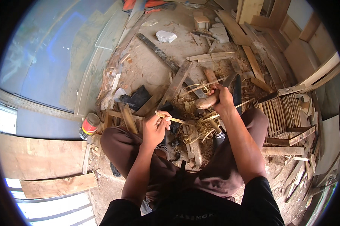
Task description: The person sits on the floor and uses a knife to shave thin strips from a small piece of wood. They repeatedly scrape the blade along the wood to produce fine shavings.
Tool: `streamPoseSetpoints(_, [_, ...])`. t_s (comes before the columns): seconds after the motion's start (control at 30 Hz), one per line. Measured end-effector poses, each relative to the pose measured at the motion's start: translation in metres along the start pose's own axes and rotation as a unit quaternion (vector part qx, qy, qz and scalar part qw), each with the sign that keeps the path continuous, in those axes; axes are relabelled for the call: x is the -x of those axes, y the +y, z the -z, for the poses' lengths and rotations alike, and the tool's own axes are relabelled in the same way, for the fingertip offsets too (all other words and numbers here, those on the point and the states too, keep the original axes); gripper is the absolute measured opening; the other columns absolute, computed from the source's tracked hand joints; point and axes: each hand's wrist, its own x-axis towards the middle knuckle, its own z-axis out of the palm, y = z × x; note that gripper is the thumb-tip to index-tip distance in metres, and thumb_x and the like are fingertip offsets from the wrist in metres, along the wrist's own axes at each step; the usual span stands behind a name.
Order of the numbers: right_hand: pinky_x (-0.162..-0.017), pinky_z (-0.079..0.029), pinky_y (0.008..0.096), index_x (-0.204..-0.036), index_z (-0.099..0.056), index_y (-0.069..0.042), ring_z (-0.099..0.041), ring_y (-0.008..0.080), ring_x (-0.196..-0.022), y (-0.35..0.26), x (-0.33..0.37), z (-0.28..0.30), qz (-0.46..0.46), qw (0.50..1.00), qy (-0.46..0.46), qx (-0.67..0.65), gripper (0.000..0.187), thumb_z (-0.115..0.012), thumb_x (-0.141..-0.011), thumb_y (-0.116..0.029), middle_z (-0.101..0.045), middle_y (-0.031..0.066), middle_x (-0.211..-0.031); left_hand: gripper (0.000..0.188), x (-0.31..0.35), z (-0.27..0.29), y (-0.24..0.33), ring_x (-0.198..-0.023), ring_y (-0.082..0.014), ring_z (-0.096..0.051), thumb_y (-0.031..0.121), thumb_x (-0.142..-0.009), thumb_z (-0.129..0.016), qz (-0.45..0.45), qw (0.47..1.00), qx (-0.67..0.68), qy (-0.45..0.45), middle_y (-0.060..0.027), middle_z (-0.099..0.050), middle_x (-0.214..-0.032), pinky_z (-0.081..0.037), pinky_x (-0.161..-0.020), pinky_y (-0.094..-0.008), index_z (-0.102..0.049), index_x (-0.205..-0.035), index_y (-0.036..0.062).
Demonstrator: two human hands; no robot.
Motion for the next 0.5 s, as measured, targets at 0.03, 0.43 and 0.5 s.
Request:
streamPoseSetpoints(0.03, [-0.062,-0.052,0.0372,-0.096,-0.053,0.001,-0.056,0.0211,-0.066,0.000,0.002,0.000,-0.001,1.000,-0.001,-0.002,0.009,-0.057,-0.093,-0.007,-0.056,0.0107,-0.080,0.008,0.000,-0.001,-0.001,-0.061,-0.0073,-0.059,0.004,-0.097,-0.063,0.006,1.000,0.008,0.004,-0.0051,-0.064,-0.076,-0.048,-0.057,-0.0232,-0.065,-0.098,-0.0031])
streamPoseSetpoints(0.43, [-0.059,-0.052,0.0367,-0.099,-0.050,0.003,-0.056,0.0211,-0.064,-0.001,-0.014,0.006,-0.012,1.000,-0.014,-0.010,0.010,-0.054,-0.094,-0.004,-0.056,0.0116,-0.080,0.058,-0.018,-0.028,-0.003,-0.086,-0.0259,-0.060,0.047,-0.109,-0.028,-0.198,0.956,0.183,0.117,-0.0183,-0.059,-0.098,-0.052,-0.079,-0.0405,-0.055,-0.107,-0.0041])
streamPoseSetpoints(0.5, [-0.059,-0.051,0.0353,-0.097,-0.051,0.001,-0.055,0.0194,-0.064,0.000,-0.008,0.002,-0.015,1.000,-0.008,-0.003,0.008,-0.054,-0.094,-0.005,-0.056,0.0101,-0.079,0.050,-0.017,-0.033,0.004,-0.082,-0.0256,-0.059,0.040,-0.110,-0.029,-0.191,0.940,0.269,0.094,-0.0167,-0.056,-0.093,-0.053,-0.075,-0.0405,-0.051,-0.100,-0.0031])
